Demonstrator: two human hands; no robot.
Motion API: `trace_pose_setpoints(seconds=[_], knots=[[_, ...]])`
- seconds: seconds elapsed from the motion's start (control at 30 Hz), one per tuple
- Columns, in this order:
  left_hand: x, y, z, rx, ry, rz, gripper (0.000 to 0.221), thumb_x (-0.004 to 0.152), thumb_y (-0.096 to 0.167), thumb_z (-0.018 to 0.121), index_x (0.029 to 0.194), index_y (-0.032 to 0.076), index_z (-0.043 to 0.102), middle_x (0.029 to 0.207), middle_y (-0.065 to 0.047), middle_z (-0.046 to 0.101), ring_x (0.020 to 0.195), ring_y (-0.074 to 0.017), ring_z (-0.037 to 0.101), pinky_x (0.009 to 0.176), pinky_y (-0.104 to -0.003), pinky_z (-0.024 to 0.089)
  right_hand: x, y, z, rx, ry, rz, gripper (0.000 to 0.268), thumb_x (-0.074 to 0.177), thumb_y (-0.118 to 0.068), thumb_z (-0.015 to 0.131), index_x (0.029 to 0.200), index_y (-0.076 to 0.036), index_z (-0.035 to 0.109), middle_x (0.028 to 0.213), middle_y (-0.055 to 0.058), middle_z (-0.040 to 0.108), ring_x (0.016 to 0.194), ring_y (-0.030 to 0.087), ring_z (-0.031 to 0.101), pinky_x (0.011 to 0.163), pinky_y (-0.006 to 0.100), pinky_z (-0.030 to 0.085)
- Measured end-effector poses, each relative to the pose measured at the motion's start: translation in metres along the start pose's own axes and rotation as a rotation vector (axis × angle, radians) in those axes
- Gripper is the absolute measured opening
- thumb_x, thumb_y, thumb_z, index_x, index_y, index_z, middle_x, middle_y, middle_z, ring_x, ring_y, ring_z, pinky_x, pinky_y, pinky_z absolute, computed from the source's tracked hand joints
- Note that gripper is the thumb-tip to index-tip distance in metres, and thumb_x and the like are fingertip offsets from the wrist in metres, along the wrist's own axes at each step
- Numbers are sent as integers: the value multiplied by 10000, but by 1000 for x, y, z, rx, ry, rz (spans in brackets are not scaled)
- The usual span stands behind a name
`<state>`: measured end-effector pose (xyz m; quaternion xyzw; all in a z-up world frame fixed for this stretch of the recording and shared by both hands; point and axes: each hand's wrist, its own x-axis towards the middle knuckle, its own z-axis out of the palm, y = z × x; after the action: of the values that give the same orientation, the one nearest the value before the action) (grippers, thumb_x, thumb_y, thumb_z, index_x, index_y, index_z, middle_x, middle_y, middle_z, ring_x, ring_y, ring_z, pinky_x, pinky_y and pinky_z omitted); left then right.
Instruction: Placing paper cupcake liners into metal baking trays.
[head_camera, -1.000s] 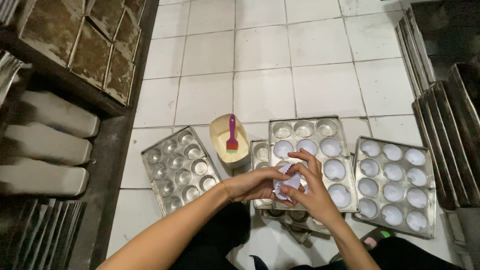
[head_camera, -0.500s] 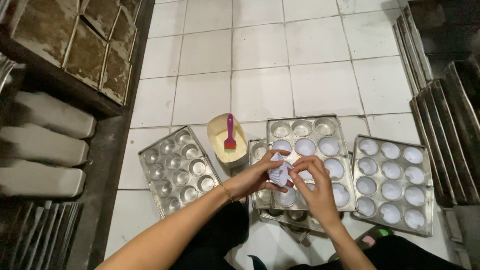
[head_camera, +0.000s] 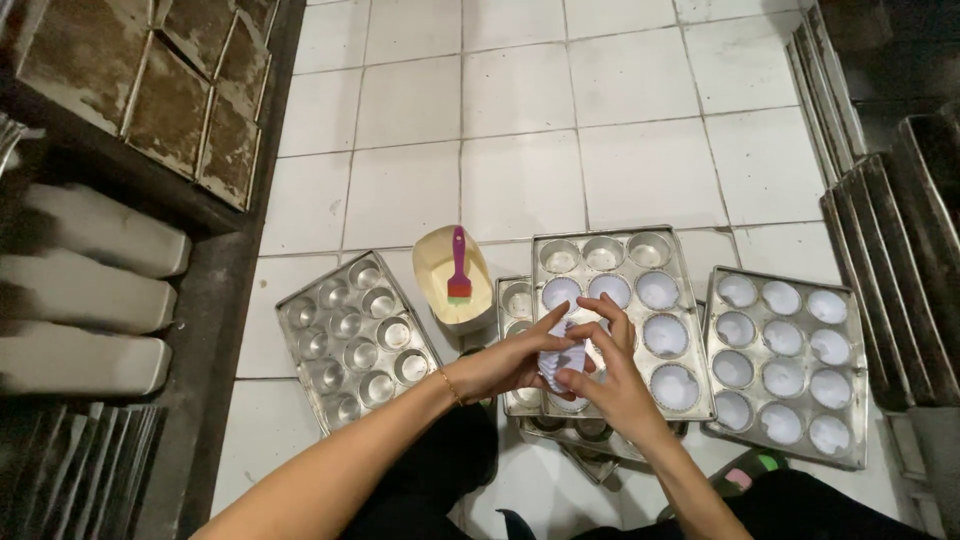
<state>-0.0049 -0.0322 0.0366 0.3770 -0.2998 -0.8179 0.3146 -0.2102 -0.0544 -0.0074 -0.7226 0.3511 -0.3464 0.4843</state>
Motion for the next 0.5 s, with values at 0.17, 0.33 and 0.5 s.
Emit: trace_pose_setpoints(seconds=[0.17, 0.33, 0.5], knots=[[3, -4, -5, 82, -11, -19, 876, 1004, 334, 527, 1687, 191, -2, 1549, -56, 402, 852, -34, 554, 700, -243, 503, 2, 6, -4, 74, -70, 21, 414, 806, -361, 795, 1068, -113, 591, 1547, 75, 403, 1588, 364, 143, 1233, 533, 168], [2, -1, -1, -18, -76, -25, 871, 1005, 344, 500, 1687, 192, -21, 1356, -113, 564, 1071, -116, 651, 907, -286, 569, 2, 5, -10, 161, -137, 79, 365, 810, -289, 796, 1068, -107, 614, 1531, 77, 430, 1570, 340, 202, 1232, 522, 173], [3, -1, 3, -59, -20, -40, 913, 1013, 313, 550, 1654, 191, -88, 1291, -128, 596, 1117, -185, 644, 985, -368, 576, 4, -3, -13, 162, -121, 76, 258, 827, -244, 778, 1015, -111, 661, 1501, 70, 470, 1537, 316, 271, 1222, 496, 194]])
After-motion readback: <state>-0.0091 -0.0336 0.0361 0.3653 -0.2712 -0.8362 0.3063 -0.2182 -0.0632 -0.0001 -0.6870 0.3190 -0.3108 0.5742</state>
